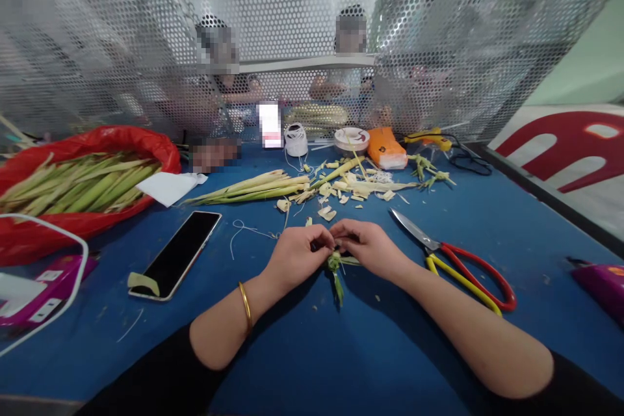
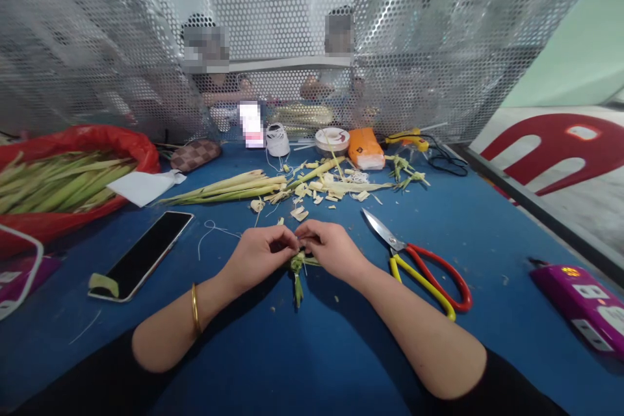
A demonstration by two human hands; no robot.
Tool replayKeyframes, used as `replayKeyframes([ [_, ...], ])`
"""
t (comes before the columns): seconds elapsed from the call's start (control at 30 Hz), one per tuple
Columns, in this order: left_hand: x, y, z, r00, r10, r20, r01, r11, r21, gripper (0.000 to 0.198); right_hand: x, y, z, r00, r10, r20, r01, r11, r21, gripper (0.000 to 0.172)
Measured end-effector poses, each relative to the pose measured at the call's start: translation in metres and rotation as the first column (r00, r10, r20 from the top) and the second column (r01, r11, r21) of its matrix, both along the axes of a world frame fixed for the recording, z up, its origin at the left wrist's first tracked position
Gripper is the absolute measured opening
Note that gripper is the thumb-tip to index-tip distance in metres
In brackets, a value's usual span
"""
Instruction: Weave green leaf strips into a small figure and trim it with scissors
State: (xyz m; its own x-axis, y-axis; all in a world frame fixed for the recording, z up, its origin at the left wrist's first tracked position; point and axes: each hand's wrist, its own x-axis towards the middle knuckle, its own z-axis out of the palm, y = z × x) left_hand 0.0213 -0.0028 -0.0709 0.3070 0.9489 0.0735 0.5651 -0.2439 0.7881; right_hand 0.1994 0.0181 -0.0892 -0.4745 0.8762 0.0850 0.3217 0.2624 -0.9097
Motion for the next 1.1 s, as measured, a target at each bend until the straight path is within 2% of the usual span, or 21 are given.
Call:
replayKeyframes([
  [0.1, 0.002, -0.004, 0.002, 0.979, 0.003, -0.205, 0.036, 0.983, 0.183, 0.012, 0.000, -0.002, 0.001, 0.997, -0.027, 0.071, 0.023, 0.998, 0.066, 0.014],
  [0.2, 0.004, -0.007, 0.000, 0.924, 0.043, -0.381, 0.090, 0.941, 0.325, 0.012, -0.001, -0.002, 0.001, 0.991, -0.024, 0.133, 0.005, 0.990, 0.140, 0.011],
  [0.37, 0.004, -0.008, -0.008, 0.836, 0.174, -0.520, 0.129, 0.860, 0.495, 0.012, -0.003, -0.003, -0.005, 0.996, -0.010, 0.093, 0.003, 0.997, 0.078, 0.014],
  [0.53, 0.002, -0.005, -0.012, 0.837, 0.185, -0.515, 0.165, 0.812, 0.560, 0.013, -0.003, -0.003, -0.005, 0.998, 0.001, 0.059, -0.003, 1.000, 0.027, 0.022],
  [0.67, 0.000, -0.004, -0.013, 0.877, 0.179, -0.446, 0.143, 0.789, 0.597, 0.014, -0.003, -0.001, -0.002, 0.998, -0.032, 0.058, 0.026, 0.995, 0.098, 0.026],
  [0.83, 0.000, -0.004, -0.011, 0.913, 0.149, -0.380, 0.096, 0.826, 0.555, 0.010, -0.001, 0.000, -0.001, 0.993, -0.091, 0.080, 0.080, 0.988, 0.130, 0.015],
  [0.97, 0.000, -0.003, -0.011, 0.938, 0.149, -0.314, 0.027, 0.869, 0.493, 0.006, 0.001, 0.000, 0.000, 0.990, -0.091, 0.108, 0.073, 0.984, 0.161, 0.020],
  [1.1, -0.003, -0.001, -0.009, 0.941, 0.165, -0.296, -0.027, 0.907, 0.421, 0.006, 0.005, 0.002, 0.003, 0.968, -0.122, 0.221, 0.065, 0.967, 0.248, 0.023],
])
